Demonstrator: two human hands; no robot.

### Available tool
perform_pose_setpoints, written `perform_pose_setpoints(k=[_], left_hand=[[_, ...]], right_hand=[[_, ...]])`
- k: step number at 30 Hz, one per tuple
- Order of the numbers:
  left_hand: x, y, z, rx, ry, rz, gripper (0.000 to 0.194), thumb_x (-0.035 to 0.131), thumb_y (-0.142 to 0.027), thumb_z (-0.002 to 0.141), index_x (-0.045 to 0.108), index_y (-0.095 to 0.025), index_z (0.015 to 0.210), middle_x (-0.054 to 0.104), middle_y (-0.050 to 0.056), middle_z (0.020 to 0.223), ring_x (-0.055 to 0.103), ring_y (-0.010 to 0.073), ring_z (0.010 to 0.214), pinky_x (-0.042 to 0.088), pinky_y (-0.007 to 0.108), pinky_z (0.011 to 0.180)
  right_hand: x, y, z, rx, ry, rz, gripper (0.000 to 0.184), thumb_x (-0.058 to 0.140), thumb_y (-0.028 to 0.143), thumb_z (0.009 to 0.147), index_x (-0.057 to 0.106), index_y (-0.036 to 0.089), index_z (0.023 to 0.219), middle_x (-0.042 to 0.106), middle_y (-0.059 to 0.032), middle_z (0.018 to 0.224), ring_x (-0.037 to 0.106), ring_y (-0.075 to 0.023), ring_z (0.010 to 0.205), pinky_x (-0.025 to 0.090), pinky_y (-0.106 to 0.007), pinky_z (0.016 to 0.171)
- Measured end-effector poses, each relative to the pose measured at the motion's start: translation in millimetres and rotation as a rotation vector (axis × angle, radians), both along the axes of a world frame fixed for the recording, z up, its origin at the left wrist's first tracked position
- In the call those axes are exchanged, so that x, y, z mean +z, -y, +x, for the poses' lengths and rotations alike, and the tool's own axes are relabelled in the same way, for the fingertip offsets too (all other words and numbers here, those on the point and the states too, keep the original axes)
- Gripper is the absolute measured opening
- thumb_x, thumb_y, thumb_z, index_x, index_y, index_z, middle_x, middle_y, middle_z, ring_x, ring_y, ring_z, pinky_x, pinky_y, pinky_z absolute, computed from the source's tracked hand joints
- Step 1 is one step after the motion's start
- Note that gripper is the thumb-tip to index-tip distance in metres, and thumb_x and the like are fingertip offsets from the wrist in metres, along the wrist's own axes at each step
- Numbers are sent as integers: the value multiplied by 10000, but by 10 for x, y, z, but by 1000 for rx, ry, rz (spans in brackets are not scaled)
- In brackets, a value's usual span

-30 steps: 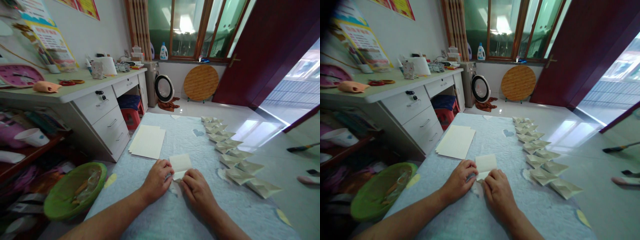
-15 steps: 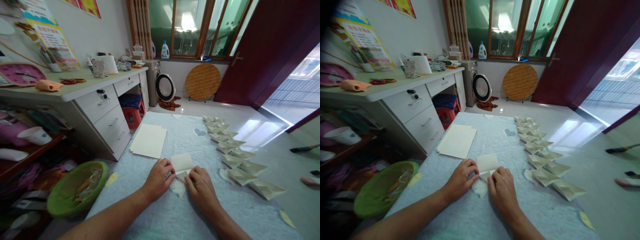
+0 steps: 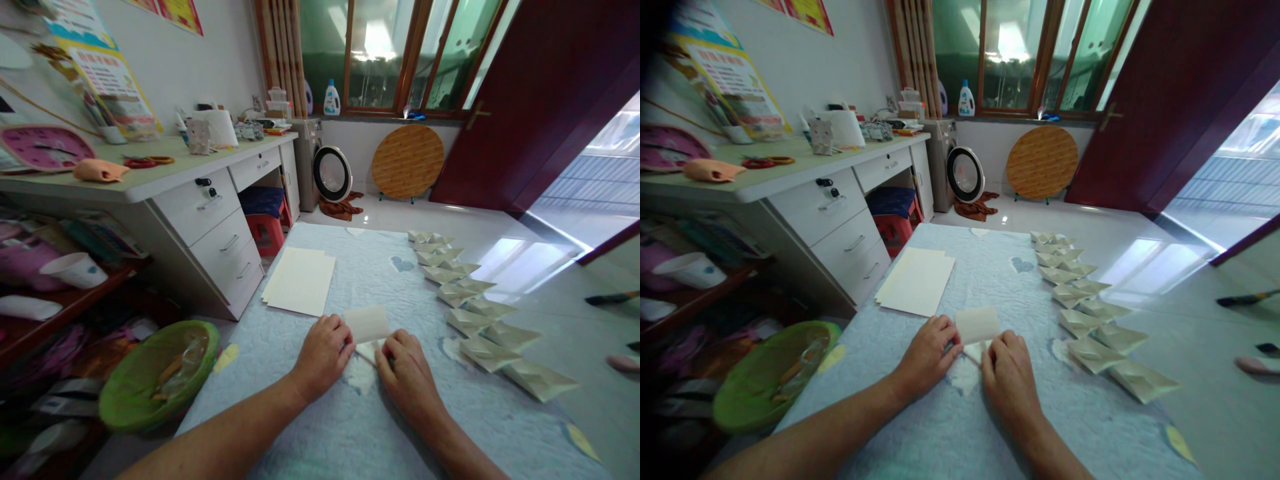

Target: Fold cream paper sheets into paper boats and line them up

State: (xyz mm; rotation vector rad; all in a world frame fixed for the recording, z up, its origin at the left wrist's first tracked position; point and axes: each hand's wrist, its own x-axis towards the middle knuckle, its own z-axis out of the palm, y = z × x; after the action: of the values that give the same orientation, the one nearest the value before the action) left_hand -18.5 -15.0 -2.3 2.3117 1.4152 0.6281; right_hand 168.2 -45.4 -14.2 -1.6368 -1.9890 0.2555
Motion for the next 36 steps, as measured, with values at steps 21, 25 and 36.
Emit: perform_pose_setpoints(k=[21,25,36], left_hand=[[-41,383,51,-336,-261,446,267,442,-104,931,631,-71,1118,684,157,1153,642,270,1049,563,374,852],[-60,419,48,-341,-281,433,303,432,-91,921,604,-60,1169,661,182,1204,621,278,1101,556,386,874],[-34,492,56,-323,-394,339,296,473,-98,891,578,-79,1167,641,185,1207,614,265,915,564,391,748]], right_hand=[[-5,-22,33,-22,81,23,240,566,151,865,545,215,635,543,-49,759,499,-216,758,385,-353,720],[-17,-27,45,-31,120,32,249,557,187,880,558,216,632,556,-59,772,502,-225,762,385,-364,721],[-9,-40,52,-23,112,-15,249,575,189,879,560,213,632,555,-62,781,498,-231,777,382,-371,739]])
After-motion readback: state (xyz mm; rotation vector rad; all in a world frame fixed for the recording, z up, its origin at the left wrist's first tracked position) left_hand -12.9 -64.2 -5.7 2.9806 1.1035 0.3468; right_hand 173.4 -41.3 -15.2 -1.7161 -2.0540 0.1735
